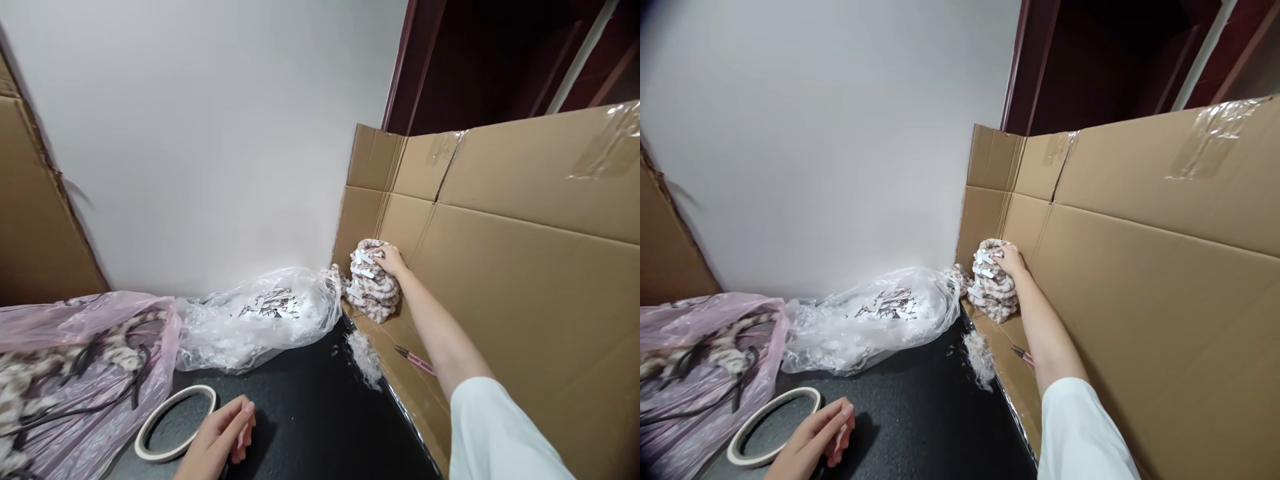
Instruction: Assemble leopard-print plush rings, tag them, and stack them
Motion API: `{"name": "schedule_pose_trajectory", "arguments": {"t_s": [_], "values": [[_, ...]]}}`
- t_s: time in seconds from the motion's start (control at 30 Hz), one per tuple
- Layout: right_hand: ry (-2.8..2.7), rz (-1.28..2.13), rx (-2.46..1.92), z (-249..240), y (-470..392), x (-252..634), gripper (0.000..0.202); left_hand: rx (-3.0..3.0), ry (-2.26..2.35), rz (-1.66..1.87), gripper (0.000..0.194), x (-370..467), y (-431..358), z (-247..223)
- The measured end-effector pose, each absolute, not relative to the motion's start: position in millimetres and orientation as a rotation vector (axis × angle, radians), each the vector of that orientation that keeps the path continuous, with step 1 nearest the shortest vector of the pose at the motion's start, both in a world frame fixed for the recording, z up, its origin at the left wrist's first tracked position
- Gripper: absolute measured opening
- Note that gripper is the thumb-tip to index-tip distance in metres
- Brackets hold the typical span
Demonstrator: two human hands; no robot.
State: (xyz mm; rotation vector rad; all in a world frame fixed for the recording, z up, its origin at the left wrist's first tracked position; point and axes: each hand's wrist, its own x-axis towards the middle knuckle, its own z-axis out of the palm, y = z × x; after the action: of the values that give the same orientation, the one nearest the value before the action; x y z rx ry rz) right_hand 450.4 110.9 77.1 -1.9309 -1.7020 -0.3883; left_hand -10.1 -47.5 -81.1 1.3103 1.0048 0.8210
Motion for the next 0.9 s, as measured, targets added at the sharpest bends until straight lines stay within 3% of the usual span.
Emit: {"name": "schedule_pose_trajectory", "arguments": {"t_s": [0.13,0.33,0.43,0.57,0.7,0.77,0.9], "values": [[-1.728,-0.399,-1.852,78.9,113.8,457.5,0.037,1.334,1.018,0.790,0.053,-10.4,-47.2,-79.1],[-1.726,-0.401,-1.758,84.6,105.3,453.0,0.013,1.383,1.034,0.761,0.053,-8.3,-49.0,-76.1],[-1.658,-0.467,-1.681,103.6,101.0,436.7,0.020,1.505,1.071,0.788,0.051,-8.5,-50.8,-74.0],[-1.719,-0.496,-1.521,128.6,78.5,380.9,0.025,1.769,1.149,1.162,0.028,-15.5,-52.8,-61.9],[-2.317,-0.309,-1.029,108.7,12.5,294.9,0.021,1.864,1.150,1.568,0.035,-19.9,-58.1,-33.4],[-2.639,-0.201,-0.785,82.5,-27.1,255.0,0.027,1.774,1.058,1.445,0.035,-15.6,-61.3,-22.3],[-2.804,0.129,-0.715,27.4,-78.3,213.3,0.024,1.370,0.673,0.725,0.036,3.5,-69.8,-28.3]]}}
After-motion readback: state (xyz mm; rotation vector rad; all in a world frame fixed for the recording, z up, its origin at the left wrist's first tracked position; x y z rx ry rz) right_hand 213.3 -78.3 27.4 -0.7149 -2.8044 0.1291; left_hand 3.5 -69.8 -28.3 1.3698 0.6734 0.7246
